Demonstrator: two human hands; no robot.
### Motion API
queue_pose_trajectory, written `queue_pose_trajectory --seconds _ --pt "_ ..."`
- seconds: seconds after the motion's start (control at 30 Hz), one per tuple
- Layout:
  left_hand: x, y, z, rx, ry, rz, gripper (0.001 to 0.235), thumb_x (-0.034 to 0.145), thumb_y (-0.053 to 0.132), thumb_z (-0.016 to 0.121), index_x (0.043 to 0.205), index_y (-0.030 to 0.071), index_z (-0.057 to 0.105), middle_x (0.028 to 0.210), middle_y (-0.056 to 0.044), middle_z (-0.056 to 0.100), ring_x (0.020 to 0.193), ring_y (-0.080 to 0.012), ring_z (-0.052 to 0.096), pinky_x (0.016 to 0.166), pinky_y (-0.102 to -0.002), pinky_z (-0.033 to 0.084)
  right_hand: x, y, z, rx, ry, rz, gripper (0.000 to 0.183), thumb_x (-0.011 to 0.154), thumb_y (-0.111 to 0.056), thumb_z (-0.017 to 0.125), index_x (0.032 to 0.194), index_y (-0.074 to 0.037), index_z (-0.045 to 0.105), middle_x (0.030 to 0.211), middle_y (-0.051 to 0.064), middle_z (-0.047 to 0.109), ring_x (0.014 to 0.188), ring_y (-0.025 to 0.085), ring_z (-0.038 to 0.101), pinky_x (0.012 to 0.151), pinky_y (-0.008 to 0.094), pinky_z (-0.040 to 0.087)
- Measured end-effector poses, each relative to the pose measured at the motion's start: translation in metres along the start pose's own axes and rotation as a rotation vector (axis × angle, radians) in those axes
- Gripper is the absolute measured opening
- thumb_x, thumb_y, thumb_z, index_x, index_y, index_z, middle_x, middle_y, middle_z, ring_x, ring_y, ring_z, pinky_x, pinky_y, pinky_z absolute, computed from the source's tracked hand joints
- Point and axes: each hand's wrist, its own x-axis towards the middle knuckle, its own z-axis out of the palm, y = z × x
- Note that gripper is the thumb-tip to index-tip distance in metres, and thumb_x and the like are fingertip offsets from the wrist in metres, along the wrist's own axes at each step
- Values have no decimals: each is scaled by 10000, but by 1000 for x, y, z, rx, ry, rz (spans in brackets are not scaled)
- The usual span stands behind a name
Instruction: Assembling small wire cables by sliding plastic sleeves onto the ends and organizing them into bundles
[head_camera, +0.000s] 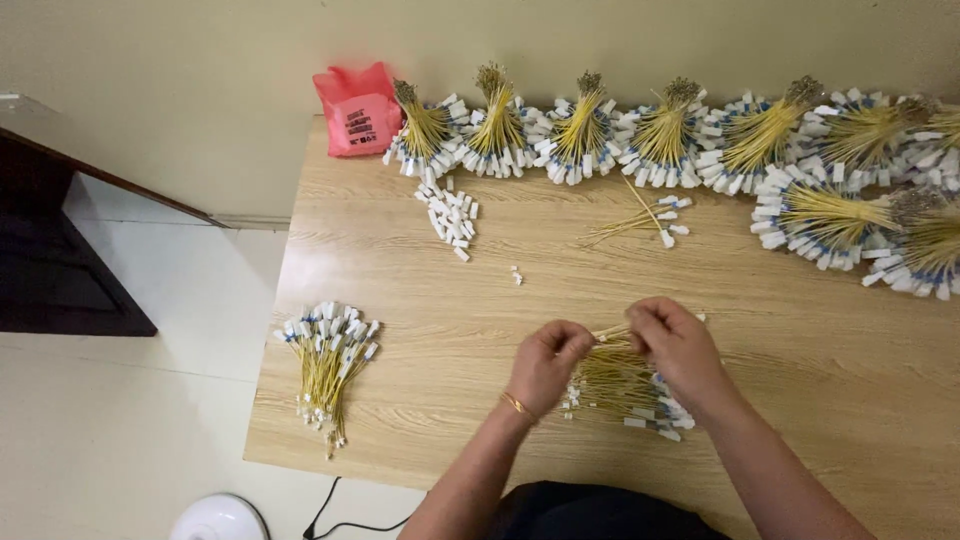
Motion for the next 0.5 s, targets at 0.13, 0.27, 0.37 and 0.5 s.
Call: queue_pose_trajectory --seconds 0.13,0.27,0.37,0.5 --pt "38 27 -44 451 143 -90 207 926 257 629 1052 101 678 955 -148 729 948 -349 691 839 -446 539 -4 -19 -5 43 32 -26 156 974 -144 571 960 3 621 615 79 504 537 137 517 455 220 394" --pt "93 -19 -74 844 335 -213 349 835 412 700 1068 155 665 909 -79 684 862 -298 702 775 -425 560 -8 -23 -3 -34 -1 -3 136 896 -103 667 907 33 664 545 97 530 482 149 492 442 244 382" --pt "120 -46 -76 1025 325 -301 388 797 465 681 1063 185 647 954 -66 645 882 -325 690 782 -444 565 -3 -13 -2 -34 -12 4 148 882 -98 691 908 47 676 561 106 545 504 151 507 470 255 390" --pt "136 -55 -70 1136 371 -407 267 761 447 647 900 221 671 895 -43 630 866 -304 693 755 -408 566 -3 -17 -6 -48 -3 -2 129 867 -73 693 926 42 687 606 117 572 517 154 532 490 258 425"
